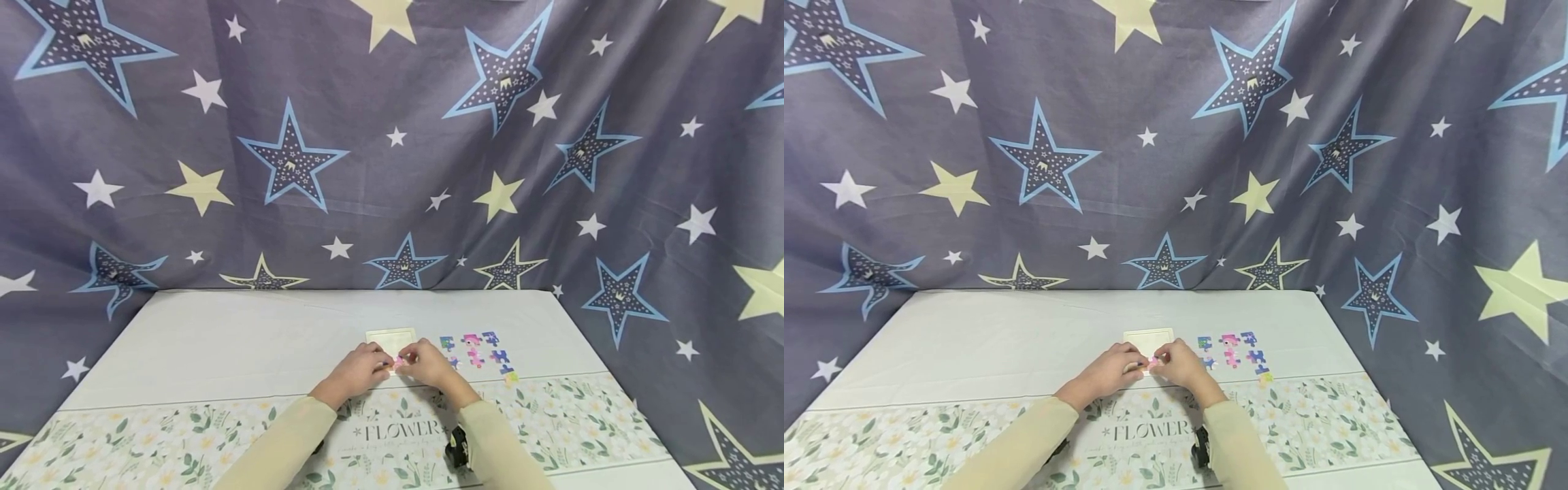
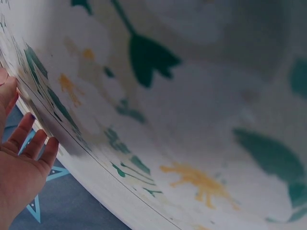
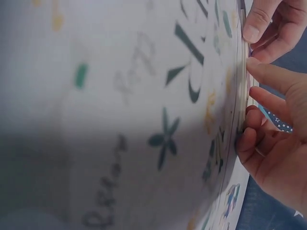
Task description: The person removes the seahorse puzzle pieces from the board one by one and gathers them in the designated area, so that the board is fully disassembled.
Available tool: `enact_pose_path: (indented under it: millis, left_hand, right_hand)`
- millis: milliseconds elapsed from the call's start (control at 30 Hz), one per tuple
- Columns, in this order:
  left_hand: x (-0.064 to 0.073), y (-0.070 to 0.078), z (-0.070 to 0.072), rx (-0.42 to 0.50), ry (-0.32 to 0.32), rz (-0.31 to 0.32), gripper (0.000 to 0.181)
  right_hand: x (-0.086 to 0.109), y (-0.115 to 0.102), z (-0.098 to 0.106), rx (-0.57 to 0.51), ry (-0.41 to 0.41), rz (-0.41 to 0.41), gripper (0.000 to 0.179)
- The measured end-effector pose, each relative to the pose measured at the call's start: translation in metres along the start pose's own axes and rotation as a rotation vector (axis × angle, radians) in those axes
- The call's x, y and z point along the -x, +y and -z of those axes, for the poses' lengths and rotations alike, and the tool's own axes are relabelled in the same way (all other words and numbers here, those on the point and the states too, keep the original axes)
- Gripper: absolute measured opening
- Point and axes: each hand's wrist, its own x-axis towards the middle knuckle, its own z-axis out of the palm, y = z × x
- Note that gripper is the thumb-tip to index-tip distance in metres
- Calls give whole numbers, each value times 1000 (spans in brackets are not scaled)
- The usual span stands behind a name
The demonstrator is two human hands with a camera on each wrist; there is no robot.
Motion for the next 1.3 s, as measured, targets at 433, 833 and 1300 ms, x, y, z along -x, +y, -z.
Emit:
enact_pose_path:
  millis: [433, 833, 1300]
  left_hand:
    - [1, -1, 4, 41, -24, 33, 34]
    - [0, -7, 6, 55, -49, 114, 34]
    - [0, -4, 8, 74, -46, 127, 32]
  right_hand:
    - [0, -2, -2, -28, 21, -69, 31]
    - [-4, 0, -4, -61, 22, -113, 30]
    - [-5, 1, -4, -131, 27, -130, 25]
